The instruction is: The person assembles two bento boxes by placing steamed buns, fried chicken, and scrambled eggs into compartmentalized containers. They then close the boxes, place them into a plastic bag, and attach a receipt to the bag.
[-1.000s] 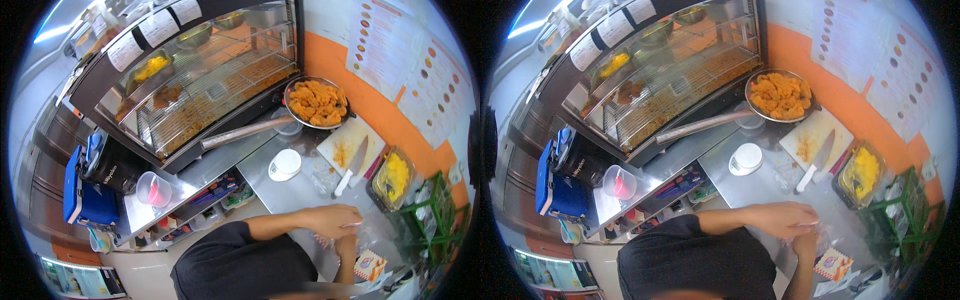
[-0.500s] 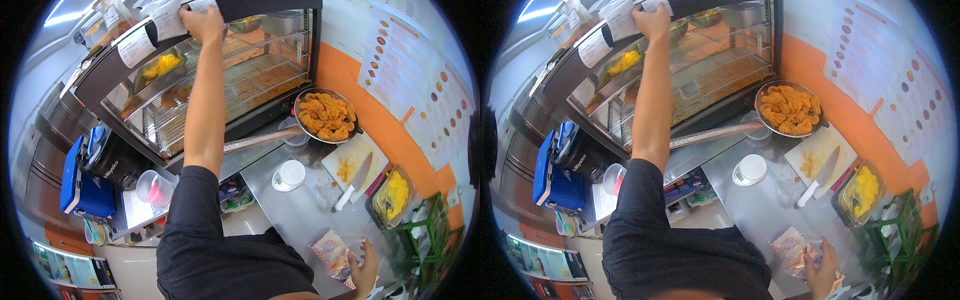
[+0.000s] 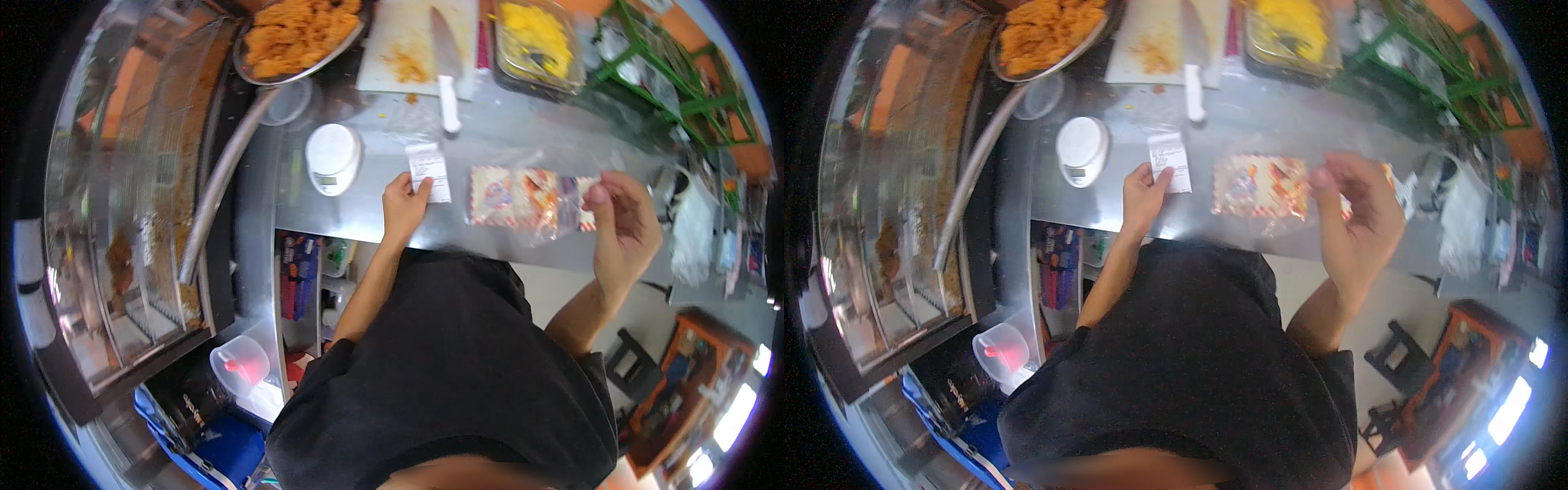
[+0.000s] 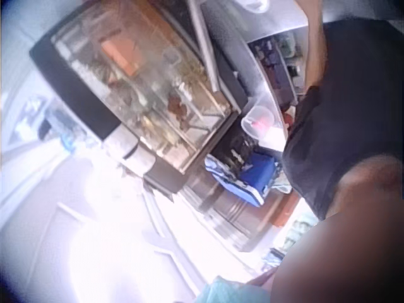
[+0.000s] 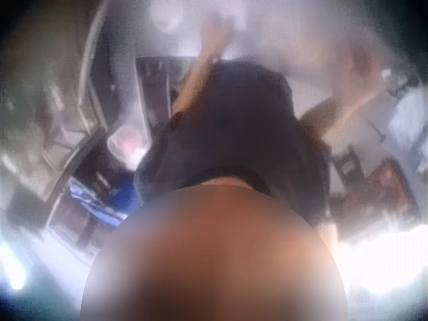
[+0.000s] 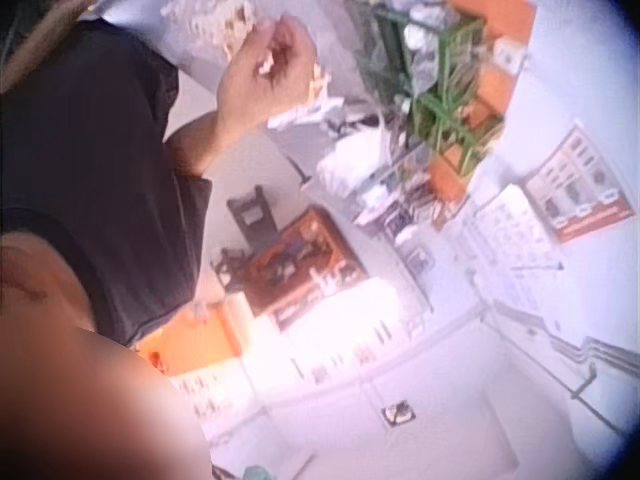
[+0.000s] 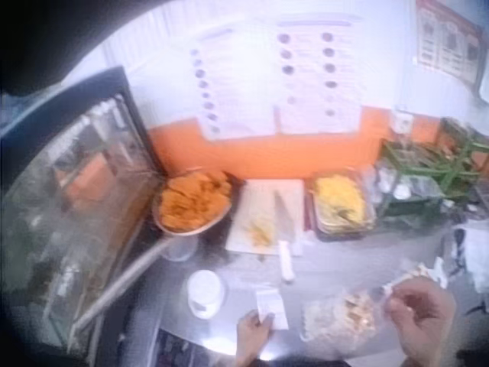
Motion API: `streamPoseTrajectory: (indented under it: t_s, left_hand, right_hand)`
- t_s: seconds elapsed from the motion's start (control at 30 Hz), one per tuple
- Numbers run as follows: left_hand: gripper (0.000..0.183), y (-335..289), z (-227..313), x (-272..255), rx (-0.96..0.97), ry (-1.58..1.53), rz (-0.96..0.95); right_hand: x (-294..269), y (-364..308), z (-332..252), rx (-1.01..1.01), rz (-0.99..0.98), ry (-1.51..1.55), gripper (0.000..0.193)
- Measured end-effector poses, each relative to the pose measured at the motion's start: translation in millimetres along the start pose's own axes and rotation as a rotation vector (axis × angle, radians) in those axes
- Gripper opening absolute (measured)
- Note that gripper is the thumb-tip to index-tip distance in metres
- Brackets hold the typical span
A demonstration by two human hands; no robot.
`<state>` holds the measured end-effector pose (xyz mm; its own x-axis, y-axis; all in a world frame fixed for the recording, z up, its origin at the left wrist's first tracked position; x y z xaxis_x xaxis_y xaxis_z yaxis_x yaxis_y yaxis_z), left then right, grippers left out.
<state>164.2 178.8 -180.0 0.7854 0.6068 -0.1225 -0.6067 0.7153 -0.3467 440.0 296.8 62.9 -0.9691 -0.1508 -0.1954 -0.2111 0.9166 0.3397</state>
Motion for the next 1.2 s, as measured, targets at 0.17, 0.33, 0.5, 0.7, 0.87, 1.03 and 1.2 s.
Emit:
streamPoseTrajectory:
  t_s: [0.17,0.33,0.5,0.7,0.87,1.03,1.2]
  left_hand:
    - [0.050,-18,-43,12,0.215,0.556,0.067]
    - [0.074,-37,-18,36,0.487,0.987,0.009]
    - [0.080,-44,-33,42,0.211,1.222,-0.074]
    - [0.064,-73,-6,48,0.549,1.125,0.208]
    - [0.021,-169,75,152,1.183,0.616,-0.522]
    - [0.075,-132,96,335,1.273,1.124,-0.738]
    - [0.103,-81,67,394,1.025,1.579,-0.804]
  right_hand:
    - [-15,-12,20,-0.101,0.145,-0.229,0.013]
    - [-120,-55,111,0.030,0.705,-0.113,0.017]
    - [-166,-106,237,0.587,0.661,-0.169,0.038]
    - [-123,-125,294,0.507,0.688,0.383,0.047]
    - [-108,-124,296,0.643,0.624,0.399,0.036]
    - [-114,-121,290,0.451,0.605,0.509,0.039]
    - [-110,-121,300,0.509,0.480,0.402,0.039]
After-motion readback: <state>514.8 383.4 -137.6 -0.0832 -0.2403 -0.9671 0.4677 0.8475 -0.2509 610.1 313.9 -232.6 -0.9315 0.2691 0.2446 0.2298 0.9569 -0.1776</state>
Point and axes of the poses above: each hand's wrist, its own y-axis towards the middle knuckle, its own x-axis out of the palm, z = x × y, the point moved 7 cm from there along y, towards the middle knuckle, and after that the axes turned 4 degrees about y, right-handed, at the moved point
